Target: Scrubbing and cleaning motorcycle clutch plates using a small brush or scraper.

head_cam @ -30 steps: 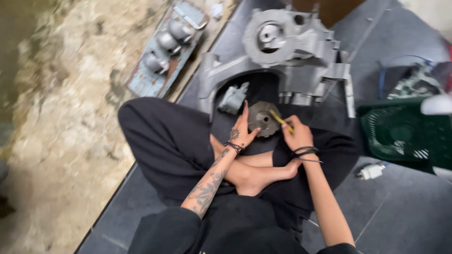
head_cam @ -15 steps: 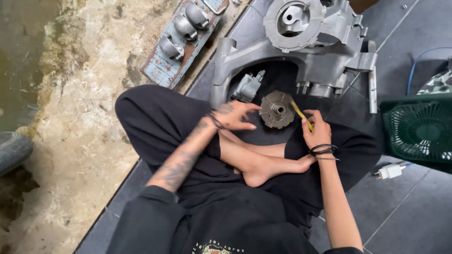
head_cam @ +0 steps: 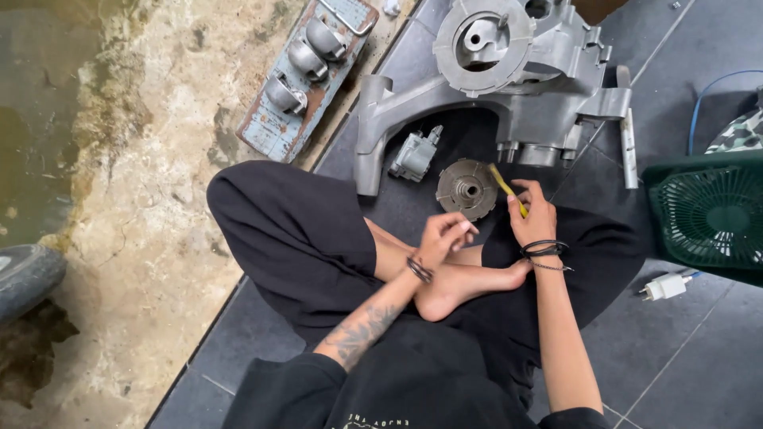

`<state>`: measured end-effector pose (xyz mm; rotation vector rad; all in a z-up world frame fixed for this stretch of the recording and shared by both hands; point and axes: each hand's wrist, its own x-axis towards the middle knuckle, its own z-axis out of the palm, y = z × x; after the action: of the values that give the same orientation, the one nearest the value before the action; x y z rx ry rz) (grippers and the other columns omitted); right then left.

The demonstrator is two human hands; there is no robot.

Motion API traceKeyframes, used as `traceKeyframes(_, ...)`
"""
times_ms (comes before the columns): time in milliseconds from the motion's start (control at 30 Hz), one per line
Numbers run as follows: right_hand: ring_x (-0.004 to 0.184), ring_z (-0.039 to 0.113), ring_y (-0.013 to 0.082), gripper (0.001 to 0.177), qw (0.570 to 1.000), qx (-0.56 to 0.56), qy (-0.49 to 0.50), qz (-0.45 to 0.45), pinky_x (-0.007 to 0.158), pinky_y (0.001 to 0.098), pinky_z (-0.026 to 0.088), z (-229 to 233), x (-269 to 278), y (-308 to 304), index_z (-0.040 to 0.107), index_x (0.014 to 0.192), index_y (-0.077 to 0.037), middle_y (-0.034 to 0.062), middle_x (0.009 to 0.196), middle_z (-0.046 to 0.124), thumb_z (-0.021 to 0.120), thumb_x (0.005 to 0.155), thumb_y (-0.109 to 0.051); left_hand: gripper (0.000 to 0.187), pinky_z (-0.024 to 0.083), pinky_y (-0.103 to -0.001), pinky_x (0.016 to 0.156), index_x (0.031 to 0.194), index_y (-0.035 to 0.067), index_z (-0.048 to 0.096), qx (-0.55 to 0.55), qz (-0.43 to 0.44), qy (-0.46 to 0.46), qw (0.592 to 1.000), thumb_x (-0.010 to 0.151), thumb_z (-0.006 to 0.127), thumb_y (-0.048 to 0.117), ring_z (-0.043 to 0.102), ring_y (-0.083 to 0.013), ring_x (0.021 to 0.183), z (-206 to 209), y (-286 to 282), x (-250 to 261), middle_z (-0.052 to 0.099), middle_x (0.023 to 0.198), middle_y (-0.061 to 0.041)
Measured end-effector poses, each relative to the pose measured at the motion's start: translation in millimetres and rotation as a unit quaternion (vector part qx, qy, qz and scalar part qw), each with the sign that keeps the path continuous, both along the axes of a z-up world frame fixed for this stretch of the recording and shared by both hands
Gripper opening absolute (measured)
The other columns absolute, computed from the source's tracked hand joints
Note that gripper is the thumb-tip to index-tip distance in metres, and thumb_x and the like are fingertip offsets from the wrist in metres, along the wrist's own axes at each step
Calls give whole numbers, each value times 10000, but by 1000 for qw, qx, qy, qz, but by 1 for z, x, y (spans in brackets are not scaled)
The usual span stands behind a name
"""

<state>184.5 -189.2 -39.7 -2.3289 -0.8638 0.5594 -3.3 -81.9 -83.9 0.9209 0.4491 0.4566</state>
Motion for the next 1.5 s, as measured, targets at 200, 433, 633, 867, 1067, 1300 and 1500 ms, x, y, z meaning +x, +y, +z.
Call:
traceKeyframes(200,874,704,387,216,998,-38,-32,31,780,494,542,14,3,7,684,1241,-247,74,853,748,585,1052,-217,150,536,-298,597,884,123,716,254,101,315,909,870,742,270,661,-158,597,60,30,-3,710,709,-56)
traceKeyframes(433,906,721,374,151,998,-62,-13,25,792,482,565,16,-3,15,721,1137,-268,63,878,769,630,1017,-269,655,590,-527,853,1404,110,368,291,-80,448,841,909,717,361,741,-330,951,33,67,-8,634,1177,-153)
traceKeyframes(633,927,728,365,114,997,-67,-28,3,785,476,577,30,3,17,721,1091,-230,73,949,778,640,1015,-256,711,603,-439,818,1497,98,336,255,-88,341,901,913,726,212,774,-304,785,0,60,6,759,853,-144)
traceKeyframes(867,976,727,350,98,995,-64,-69,44,821,483,591,37,-4,25,716,1068,-222,46,1022,786,673,988,-260,873,601,-401,772,1644,146,176,276,-86,282,915,932,674,67,762,-303,689,34,71,10,749,702,-150)
traceKeyframes(1067,987,729,357,92,997,-62,-49,14,806,491,600,36,-12,45,705,1053,-194,68,1041,782,654,1002,-253,857,603,-362,797,1645,277,249,306,-127,316,889,918,689,157,766,-234,673,39,71,11,740,606,-29)
traceKeyframes(1300,1012,716,380,97,996,-71,-51,-12,829,525,595,35,-7,45,706,1065,-192,88,1059,777,654,993,-230,844,609,-378,812,1621,341,269,309,-152,355,869,902,699,235,767,-211,694,34,77,13,730,590,14)
traceKeyframes(1500,961,732,363,106,993,-88,-75,30,791,508,613,28,-14,50,707,1052,-220,81,1007,779,649,991,-284,862,611,-390,797,1627,354,261,301,-144,354,874,896,697,222,763,-225,685,35,74,11,726,576,-1)
